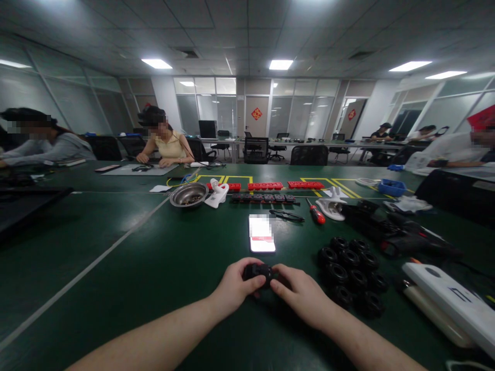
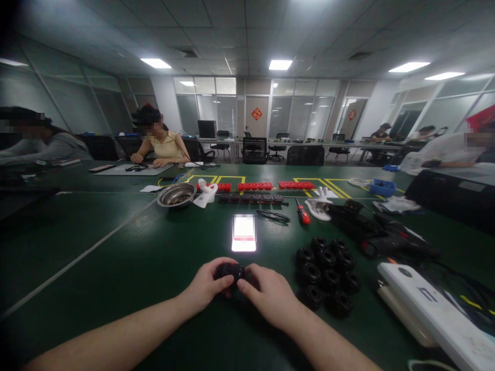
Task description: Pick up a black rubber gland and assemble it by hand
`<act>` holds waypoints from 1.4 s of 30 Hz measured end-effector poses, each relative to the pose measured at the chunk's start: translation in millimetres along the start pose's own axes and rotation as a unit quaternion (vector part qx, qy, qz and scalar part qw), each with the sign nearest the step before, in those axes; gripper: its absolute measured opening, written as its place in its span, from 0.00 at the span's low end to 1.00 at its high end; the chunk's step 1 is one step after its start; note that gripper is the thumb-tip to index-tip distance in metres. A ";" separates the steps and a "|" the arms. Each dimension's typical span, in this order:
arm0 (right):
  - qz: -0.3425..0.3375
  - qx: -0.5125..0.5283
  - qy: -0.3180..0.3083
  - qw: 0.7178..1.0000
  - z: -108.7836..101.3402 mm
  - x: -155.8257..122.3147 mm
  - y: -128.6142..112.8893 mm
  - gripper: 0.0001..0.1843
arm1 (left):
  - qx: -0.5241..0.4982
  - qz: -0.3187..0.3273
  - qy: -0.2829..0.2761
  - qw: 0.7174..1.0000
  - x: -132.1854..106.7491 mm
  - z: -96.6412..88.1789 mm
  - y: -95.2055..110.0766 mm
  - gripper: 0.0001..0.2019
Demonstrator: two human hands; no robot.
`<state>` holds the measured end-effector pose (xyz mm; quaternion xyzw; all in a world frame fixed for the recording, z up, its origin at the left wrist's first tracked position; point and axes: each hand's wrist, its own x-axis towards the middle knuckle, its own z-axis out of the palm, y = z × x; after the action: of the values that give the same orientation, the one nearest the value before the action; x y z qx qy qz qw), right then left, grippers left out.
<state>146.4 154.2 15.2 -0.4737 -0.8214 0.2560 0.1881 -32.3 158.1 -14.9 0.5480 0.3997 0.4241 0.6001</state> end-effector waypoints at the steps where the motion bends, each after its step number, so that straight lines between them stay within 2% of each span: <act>1: 0.004 -0.001 -0.004 1.000 0.2 0.6 -0.1 0.14 | -0.004 0.000 -0.001 1.000 -0.1 0.0 0.2 0.22; 3: 0.002 0.005 -0.009 1.000 1.0 1.8 0.3 0.15 | -0.009 -0.001 -0.009 1.000 0.4 -0.5 -0.1 0.23; 6: -0.014 0.044 -0.004 0.999 2.6 2.8 1.8 0.08 | -0.013 -0.008 -0.021 1.000 2.5 -2.1 -2.1 0.26; 9: -0.027 0.068 0.007 0.997 2.9 1.7 2.9 0.17 | -0.010 -0.020 -0.027 0.999 4.1 -3.0 -3.2 0.25; 13: -0.030 0.041 0.006 0.999 0.5 -0.6 2.3 0.22 | 0.005 -0.016 -0.016 1.000 2.2 -1.2 0.5 0.22; 15: -0.017 0.024 0.009 1.000 -0.8 -1.0 1.5 0.20 | 0.012 -0.010 -0.010 1.000 0.3 0.1 2.7 0.22; 18: -0.009 0.010 0.001 1.000 -1.0 -0.1 1.1 0.13 | 0.025 0.000 -0.008 1.000 -1.8 0.9 3.0 0.21; 21: -0.014 0.003 -0.004 1.000 0.6 1.7 1.8 0.13 | 0.027 0.005 -0.021 0.999 -1.3 -0.2 -0.2 0.21; 23: -0.016 0.015 0.003 1.000 1.6 2.2 2.2 0.09 | 0.018 0.004 -0.027 0.999 0.1 -1.4 -2.3 0.22; 24: -0.019 0.024 0.007 0.999 1.9 2.1 2.3 0.10 | 0.011 0.003 -0.029 0.999 0.8 -1.9 -2.9 0.23; 27: -0.032 0.030 0.018 0.999 1.9 0.3 1.9 0.20 | -0.001 -0.003 -0.037 0.999 2.1 -2.5 -2.5 0.24; 32: -0.031 0.008 0.022 0.999 0.7 -1.8 1.7 0.23 | 0.019 -0.007 -0.022 1.000 0.7 -0.7 1.3 0.21; 36: -0.019 -0.010 0.006 1.000 1.4 0.3 2.1 0.13 | 0.013 -0.009 0.005 1.000 0.1 0.9 1.6 0.22; 40: -0.018 -0.024 -0.006 1.000 2.6 2.5 1.1 0.15 | 0.000 -0.001 0.001 1.000 0.2 1.3 0.8 0.22; 42: -0.018 -0.016 -0.001 1.000 2.1 3.3 0.8 0.12 | -0.001 0.004 -0.016 1.000 0.4 0.5 0.4 0.22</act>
<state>144.3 157.0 13.3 -0.4619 -0.8338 0.2401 0.1840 -31.7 158.3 -14.5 0.5557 0.3875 0.4181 0.6052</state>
